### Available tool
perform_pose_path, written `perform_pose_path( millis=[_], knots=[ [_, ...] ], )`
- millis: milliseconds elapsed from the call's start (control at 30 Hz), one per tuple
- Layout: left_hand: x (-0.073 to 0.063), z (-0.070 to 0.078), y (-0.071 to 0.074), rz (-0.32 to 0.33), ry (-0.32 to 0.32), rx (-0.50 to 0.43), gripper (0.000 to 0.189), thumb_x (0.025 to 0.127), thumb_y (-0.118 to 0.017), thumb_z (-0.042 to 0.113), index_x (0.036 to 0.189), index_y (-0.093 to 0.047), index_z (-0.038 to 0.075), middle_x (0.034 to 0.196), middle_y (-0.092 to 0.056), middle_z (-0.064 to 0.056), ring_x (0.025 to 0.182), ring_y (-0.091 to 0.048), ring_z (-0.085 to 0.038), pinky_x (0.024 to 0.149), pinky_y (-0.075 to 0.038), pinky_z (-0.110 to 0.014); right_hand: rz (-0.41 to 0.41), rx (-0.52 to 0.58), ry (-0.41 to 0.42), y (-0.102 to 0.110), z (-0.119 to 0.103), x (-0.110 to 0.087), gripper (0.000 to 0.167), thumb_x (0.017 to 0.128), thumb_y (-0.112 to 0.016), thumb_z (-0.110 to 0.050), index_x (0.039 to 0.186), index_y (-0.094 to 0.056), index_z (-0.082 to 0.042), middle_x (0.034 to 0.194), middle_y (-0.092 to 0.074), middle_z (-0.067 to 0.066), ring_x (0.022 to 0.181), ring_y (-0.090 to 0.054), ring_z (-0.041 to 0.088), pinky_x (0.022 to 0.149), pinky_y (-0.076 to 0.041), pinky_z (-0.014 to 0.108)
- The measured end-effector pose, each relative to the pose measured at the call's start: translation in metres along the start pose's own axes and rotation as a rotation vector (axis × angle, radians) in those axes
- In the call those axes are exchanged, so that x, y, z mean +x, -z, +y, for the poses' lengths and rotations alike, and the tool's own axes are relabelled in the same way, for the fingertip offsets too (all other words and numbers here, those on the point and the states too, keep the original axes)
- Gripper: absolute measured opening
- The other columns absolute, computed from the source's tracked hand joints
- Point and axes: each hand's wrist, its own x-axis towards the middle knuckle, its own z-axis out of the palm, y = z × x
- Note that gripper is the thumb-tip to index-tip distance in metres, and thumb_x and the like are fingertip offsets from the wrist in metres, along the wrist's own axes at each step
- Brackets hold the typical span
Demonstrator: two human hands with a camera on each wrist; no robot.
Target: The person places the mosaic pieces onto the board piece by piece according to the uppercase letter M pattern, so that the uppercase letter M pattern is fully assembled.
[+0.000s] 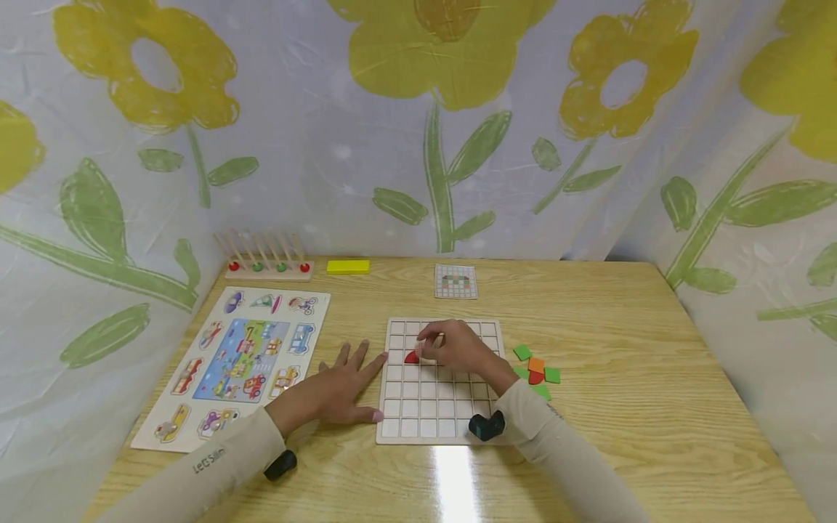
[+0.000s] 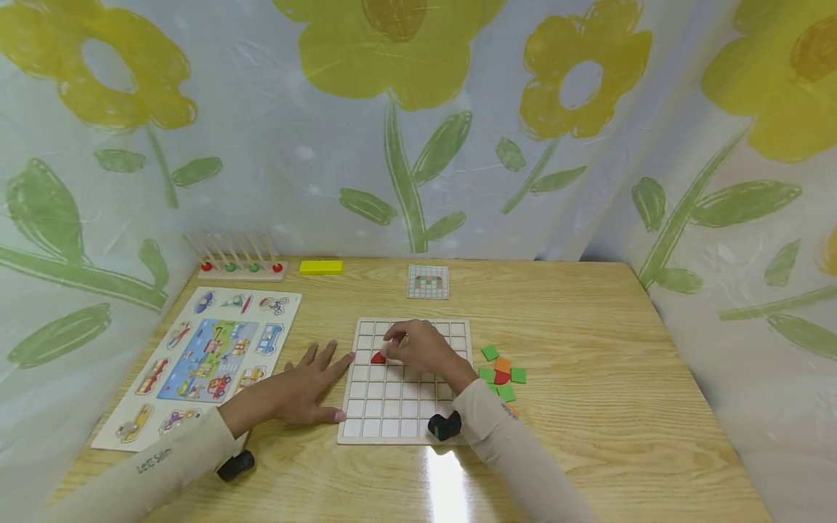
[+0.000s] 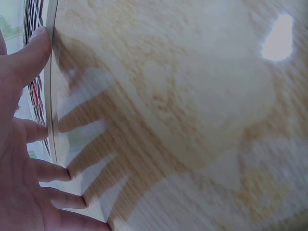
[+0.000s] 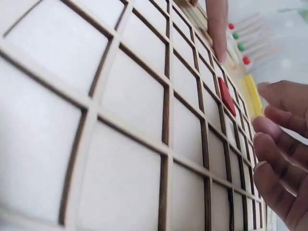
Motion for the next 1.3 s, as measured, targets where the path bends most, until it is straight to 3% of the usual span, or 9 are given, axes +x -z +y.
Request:
perform_pose_path(
  millis=[267, 633, 867, 1300],
  knots=[
    [0.0, 0.0, 0.0, -0.002, -0.006, 0.0, 0.1, 0.088, -0.063, 0.068, 0.162, -0.019, 0.017, 0.165, -0.01, -0.03, 0.146, -0.011, -0.061, 0.098, -0.03, -0.082, 0.006, 0.034, 0.009, 0.011, 0.013, -0.008, 0.019, 0.093, -0.074, -0.023, 0.108, -0.075, -0.013, 0.09, -0.066, -0.005, 0.066, -0.054, 0.011, 0.061, -0.047, 0.026],
    [0.0, -0.001, -0.001, 0.011, -0.016, -0.002, 0.101, 0.087, -0.062, 0.068, 0.162, -0.019, 0.016, 0.164, -0.011, -0.03, 0.146, -0.011, -0.062, 0.098, -0.03, -0.082, 0.043, 0.03, 0.042, 0.029, 0.039, -0.033, 0.022, 0.093, -0.074, -0.026, 0.109, -0.074, -0.011, 0.091, -0.068, -0.001, 0.06, -0.054, 0.009, 0.057, -0.047, 0.024],
    [0.0, -0.001, 0.0, 0.01, -0.016, 0.001, 0.101, 0.087, -0.063, 0.068, 0.162, -0.019, 0.016, 0.164, -0.01, -0.03, 0.146, -0.011, -0.062, 0.097, -0.03, -0.082, 0.062, 0.02, 0.007, 0.045, 0.048, -0.051, 0.024, 0.094, -0.073, -0.026, 0.111, -0.074, -0.01, 0.092, -0.069, -0.002, 0.064, -0.058, 0.013, 0.06, -0.05, 0.027],
    [-0.001, 0.001, 0.001, 0.009, -0.011, -0.004, 0.1, 0.088, -0.063, 0.067, 0.162, -0.02, 0.016, 0.164, -0.011, -0.031, 0.146, -0.011, -0.061, 0.098, -0.029, -0.083, 0.12, 0.032, -0.021, 0.073, 0.063, -0.08, 0.022, 0.095, -0.071, -0.022, 0.112, -0.074, -0.008, 0.096, -0.069, 0.001, 0.067, -0.062, 0.017, 0.056, -0.05, 0.027]
  ],
)
